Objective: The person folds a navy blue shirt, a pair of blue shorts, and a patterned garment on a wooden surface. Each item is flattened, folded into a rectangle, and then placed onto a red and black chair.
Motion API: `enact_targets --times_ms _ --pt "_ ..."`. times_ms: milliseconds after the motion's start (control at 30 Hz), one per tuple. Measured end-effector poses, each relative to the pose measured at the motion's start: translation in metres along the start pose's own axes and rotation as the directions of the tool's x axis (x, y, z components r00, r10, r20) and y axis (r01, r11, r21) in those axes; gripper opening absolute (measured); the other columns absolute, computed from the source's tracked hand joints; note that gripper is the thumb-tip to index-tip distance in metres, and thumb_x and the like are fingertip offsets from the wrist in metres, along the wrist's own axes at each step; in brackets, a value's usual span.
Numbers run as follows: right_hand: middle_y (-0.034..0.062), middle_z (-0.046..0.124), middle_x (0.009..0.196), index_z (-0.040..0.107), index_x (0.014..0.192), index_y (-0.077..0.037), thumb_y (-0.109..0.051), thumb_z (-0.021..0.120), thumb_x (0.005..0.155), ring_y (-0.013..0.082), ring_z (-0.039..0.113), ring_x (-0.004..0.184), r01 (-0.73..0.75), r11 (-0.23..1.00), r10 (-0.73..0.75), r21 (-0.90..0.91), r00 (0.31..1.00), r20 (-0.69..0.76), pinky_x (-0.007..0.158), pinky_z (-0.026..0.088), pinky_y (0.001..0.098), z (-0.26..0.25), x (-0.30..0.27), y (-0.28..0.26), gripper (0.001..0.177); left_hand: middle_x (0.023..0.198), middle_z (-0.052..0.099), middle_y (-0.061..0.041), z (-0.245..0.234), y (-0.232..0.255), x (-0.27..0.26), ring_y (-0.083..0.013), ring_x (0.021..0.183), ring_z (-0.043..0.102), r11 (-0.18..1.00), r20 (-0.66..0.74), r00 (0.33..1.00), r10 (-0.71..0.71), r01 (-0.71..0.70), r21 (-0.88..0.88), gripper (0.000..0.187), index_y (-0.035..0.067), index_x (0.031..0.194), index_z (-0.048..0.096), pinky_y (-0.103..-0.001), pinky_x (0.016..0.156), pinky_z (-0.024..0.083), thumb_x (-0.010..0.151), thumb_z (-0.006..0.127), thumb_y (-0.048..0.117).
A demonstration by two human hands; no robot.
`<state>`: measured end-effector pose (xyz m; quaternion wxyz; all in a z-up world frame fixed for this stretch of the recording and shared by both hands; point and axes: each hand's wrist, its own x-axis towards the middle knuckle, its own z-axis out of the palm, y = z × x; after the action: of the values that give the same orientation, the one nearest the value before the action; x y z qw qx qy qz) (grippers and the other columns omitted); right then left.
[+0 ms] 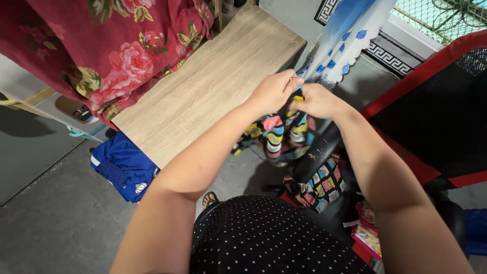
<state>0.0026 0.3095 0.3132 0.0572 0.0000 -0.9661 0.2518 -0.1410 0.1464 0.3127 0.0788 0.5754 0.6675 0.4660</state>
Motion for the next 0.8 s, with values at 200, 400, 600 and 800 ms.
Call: enact_targets --times_ms 200,400,600,800 --pt "0.0091 0.075 0.101 0.070 0.123 -0.002 -0.006 0.073 0.086 0.0143 0.068 0.090 -0.214 0.865 0.276 0.454 0.958 -0.075 0.083 0.056 0.0296 -0.015 -0.003 -0.007 0.037 0.106 0.070 -0.023 0.007 -0.039 -0.071 -0.0366 0.098 0.071 0.999 0.229 0.973 0.015 -0.003 -0.052 0.082 0.001 0.133 0.052 -0.044 0.084 0.055 0.081 0.082 0.057" --pt "0.0077 0.075 0.108 0.072 0.122 -0.006 -0.004 0.077 0.085 0.0108 0.067 0.089 -0.208 0.825 0.336 0.526 0.929 -0.158 0.076 0.054 0.0298 -0.049 -0.027 -0.010 0.037 0.094 0.075 -0.014 -0.050 -0.093 -0.134 -0.0286 0.087 0.073 0.914 0.446 0.816 -0.369 0.230 0.336 0.066 0.009 0.111 0.077 -0.040 0.080 0.056 0.075 0.082 0.064" --pt "0.0169 0.077 0.081 0.079 0.110 -0.010 -0.026 0.089 0.078 0.0216 0.064 0.061 -0.519 0.853 0.521 -0.060 0.853 0.025 0.063 0.051 0.0328 -0.048 -0.040 0.001 0.037 0.070 0.068 -0.006 -0.171 -0.072 -0.142 -0.0138 0.065 0.060 0.910 0.158 0.898 -0.410 0.393 0.130 0.034 0.005 0.086 0.076 -0.034 0.058 0.048 0.080 0.088 0.037" --pt "0.0111 0.075 0.089 0.077 0.107 -0.002 -0.021 0.085 0.077 0.0163 0.067 0.078 -0.299 0.927 0.309 0.224 0.951 -0.009 0.073 0.053 0.0299 -0.044 -0.041 0.037 0.036 0.119 0.064 -0.004 -0.207 -0.064 -0.138 -0.0128 0.101 0.059 0.977 0.005 0.999 0.038 -0.037 -0.208 0.018 -0.003 0.099 0.066 -0.031 0.084 0.047 0.083 0.074 0.000"
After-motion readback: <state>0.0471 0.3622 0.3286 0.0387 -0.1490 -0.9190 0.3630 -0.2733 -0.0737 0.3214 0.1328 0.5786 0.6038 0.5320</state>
